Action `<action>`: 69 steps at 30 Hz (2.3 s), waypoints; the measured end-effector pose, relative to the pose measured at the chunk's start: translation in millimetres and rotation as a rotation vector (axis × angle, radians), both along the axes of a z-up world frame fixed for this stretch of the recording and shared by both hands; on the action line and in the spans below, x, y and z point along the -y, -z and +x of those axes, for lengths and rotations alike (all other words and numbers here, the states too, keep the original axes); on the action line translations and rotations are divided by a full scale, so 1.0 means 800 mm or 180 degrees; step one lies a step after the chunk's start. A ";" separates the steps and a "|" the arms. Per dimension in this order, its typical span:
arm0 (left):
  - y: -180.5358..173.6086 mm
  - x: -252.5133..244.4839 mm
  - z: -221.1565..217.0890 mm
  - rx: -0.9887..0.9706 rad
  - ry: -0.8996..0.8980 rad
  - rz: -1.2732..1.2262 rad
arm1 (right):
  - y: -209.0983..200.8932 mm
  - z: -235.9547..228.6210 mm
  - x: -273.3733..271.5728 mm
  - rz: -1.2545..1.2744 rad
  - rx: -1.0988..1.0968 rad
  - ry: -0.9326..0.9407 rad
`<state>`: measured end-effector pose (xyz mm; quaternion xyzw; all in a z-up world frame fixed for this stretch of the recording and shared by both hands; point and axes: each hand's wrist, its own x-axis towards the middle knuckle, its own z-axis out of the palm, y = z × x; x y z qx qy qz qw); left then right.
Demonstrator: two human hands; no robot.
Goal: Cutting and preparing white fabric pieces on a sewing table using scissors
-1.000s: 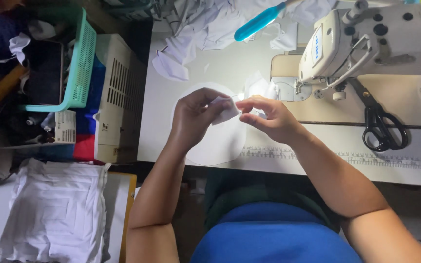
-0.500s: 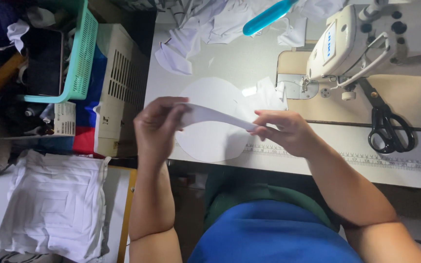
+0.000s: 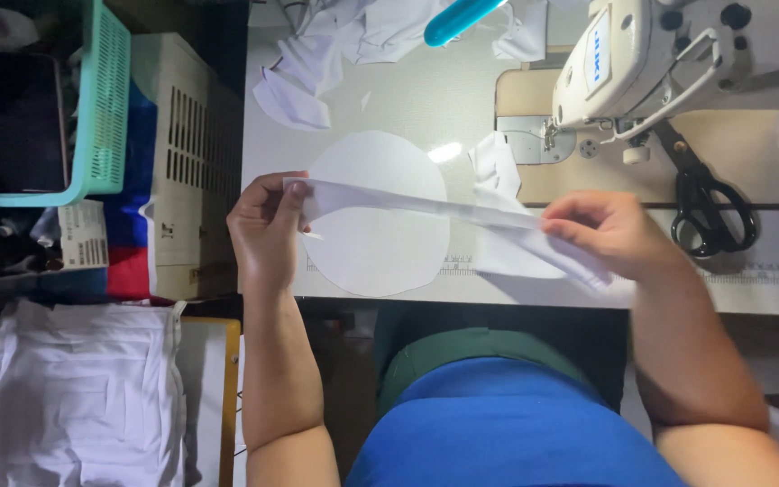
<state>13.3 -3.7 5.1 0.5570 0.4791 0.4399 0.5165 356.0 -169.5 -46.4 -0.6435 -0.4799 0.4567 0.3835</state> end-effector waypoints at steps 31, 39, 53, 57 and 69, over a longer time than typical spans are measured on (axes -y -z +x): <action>0.076 0.041 0.068 -0.1121 0.0673 -0.0205 | 0.019 0.140 0.096 -0.1224 0.3478 0.0802; 0.063 0.043 0.072 -0.0937 0.0701 -0.0594 | 0.033 0.194 0.201 0.0154 0.3416 0.1096; 0.123 0.059 0.159 -0.1829 0.1760 0.2762 | 0.036 0.223 0.170 -0.0624 0.4439 0.0775; 0.120 0.054 0.168 -0.1501 0.1831 0.2680 | 0.038 0.262 0.188 -0.0290 0.5018 0.0467; 0.104 0.051 0.164 -0.1255 0.1975 0.0733 | -0.008 0.230 0.235 -0.0398 0.2384 0.1279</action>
